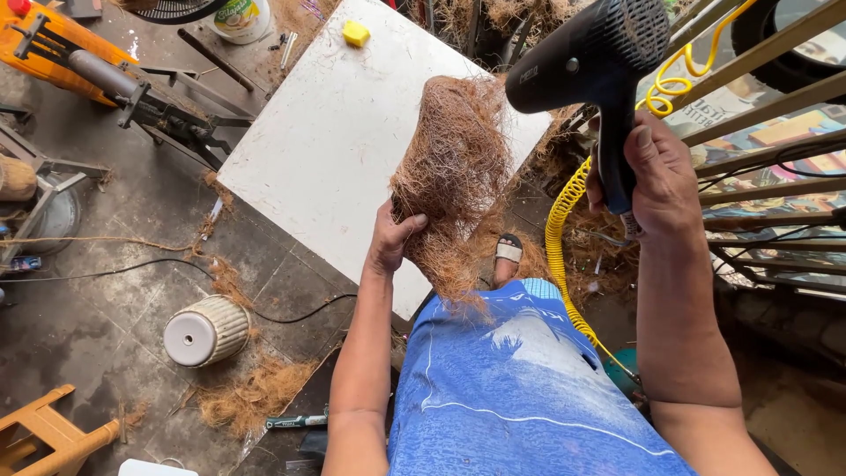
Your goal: The person uses a spray gun to apply liquid to a coconut husk, then uses a hair dryer to dry it. They then sit on the floor and manually compress and shape the husk with both hands.
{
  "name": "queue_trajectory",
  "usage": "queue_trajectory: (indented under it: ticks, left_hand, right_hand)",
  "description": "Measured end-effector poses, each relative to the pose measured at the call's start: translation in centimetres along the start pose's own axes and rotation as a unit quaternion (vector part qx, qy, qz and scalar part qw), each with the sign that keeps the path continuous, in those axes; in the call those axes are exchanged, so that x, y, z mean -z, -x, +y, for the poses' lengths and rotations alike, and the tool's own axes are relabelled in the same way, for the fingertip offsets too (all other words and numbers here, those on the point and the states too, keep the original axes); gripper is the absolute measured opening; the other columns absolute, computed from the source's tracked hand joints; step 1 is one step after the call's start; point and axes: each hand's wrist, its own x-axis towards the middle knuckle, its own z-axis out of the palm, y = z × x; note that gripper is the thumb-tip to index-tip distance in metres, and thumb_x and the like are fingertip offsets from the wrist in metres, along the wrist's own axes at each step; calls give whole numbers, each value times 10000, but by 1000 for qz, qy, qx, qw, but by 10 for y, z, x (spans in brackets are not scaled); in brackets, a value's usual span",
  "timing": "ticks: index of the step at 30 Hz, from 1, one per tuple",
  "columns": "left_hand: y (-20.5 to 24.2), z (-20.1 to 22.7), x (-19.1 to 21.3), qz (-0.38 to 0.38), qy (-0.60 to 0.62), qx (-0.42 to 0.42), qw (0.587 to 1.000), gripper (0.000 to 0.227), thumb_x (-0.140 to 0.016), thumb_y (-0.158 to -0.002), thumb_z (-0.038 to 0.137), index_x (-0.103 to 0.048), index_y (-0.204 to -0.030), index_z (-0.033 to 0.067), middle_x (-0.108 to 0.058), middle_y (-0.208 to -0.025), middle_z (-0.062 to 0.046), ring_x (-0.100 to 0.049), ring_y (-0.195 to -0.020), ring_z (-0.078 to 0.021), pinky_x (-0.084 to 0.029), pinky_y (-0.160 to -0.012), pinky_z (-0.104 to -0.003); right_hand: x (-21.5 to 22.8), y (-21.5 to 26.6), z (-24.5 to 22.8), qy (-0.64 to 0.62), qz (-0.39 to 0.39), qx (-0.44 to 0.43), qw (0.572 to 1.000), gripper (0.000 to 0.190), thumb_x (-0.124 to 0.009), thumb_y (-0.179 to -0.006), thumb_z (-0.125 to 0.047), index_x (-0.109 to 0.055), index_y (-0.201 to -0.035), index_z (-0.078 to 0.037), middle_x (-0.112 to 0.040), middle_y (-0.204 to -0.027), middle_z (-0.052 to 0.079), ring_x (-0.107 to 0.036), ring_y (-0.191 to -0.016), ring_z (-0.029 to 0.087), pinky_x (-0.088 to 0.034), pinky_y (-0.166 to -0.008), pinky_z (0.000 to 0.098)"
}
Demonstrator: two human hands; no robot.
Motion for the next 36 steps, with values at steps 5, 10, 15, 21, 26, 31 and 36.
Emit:
queue_trajectory:
  ticks: [5, 10, 15, 21, 26, 31, 36]
  left_hand:
    - [-3, 0, 0, -2, 4, 2, 1000, 658, -776, -696, 350, -602, -1242, 25, -672, -1206, -95, -627, -1130, -263, -500, -1032, -448]
    - [-4, -3, 0, -8, 5, 6, 1000, 691, -795, -695, 355, -588, -1261, 15, -666, -1219, -105, -628, -1144, -266, -506, -1039, -446]
    - [-3, -9, 5, -11, 8, -1, 1000, 632, -787, -716, 328, -604, -1235, 17, -673, -1206, -110, -637, -1125, -270, -518, -1018, -439]
    - [-1, -2, 5, 4, -2, -16, 1000, 619, -779, -729, 292, -602, -1256, 18, -660, -1242, -101, -620, -1167, -264, -491, -1046, -445]
    - [-5, 22, -13, 57, -140, -7, 988, 868, -759, -702, 482, -494, -1357, -22, -588, -1355, -200, -555, -1279, -341, -410, -1126, -514]
    - [-8, 20, -14, 72, -189, 7, 979, 1083, -715, -666, 589, -351, -1451, -62, -403, -1518, -274, -360, -1449, -384, -224, -1198, -571]
    - [-13, -21, 19, 50, -78, -36, 995, 577, -910, -706, 269, -672, -1185, 52, -717, -1069, -185, -668, -995, -257, -534, -923, -420]
  right_hand:
    - [-2, 3, -2, -38, -62, -10, 997, 586, -561, -950, -593, -540, -1157, -45, -574, -726, 71, -603, -489, 156, -479, -379, 242]
    - [-6, 1, -6, -67, -40, -34, 996, 706, -619, -887, -635, -556, -1219, -15, -556, -805, 80, -610, -521, 156, -481, -364, 242]
    - [-1, -4, -1, -31, -30, -4, 999, 630, -559, -939, -627, -526, -1193, -52, -570, -775, 61, -609, -520, 154, -501, -423, 247]
    - [4, 2, 12, -34, -12, -28, 999, 567, -538, -967, -586, -544, -1176, -59, -575, -739, 73, -577, -484, 163, -460, -407, 258]
    - [-7, 8, 3, -28, -55, -3, 998, 592, -545, -968, -564, -537, -1202, -20, -565, -702, 66, -608, -491, 146, -484, -385, 227]
    - [-15, 14, 10, -20, -120, -11, 993, 508, -590, -968, -422, -544, -1266, -13, -563, -787, 40, -645, -531, 126, -525, -402, 202]
    - [-21, 5, 20, -31, -57, 40, 997, 405, -501, -1004, -355, -601, -1164, 3, -580, -527, 190, -629, -434, 221, -485, -396, 243]
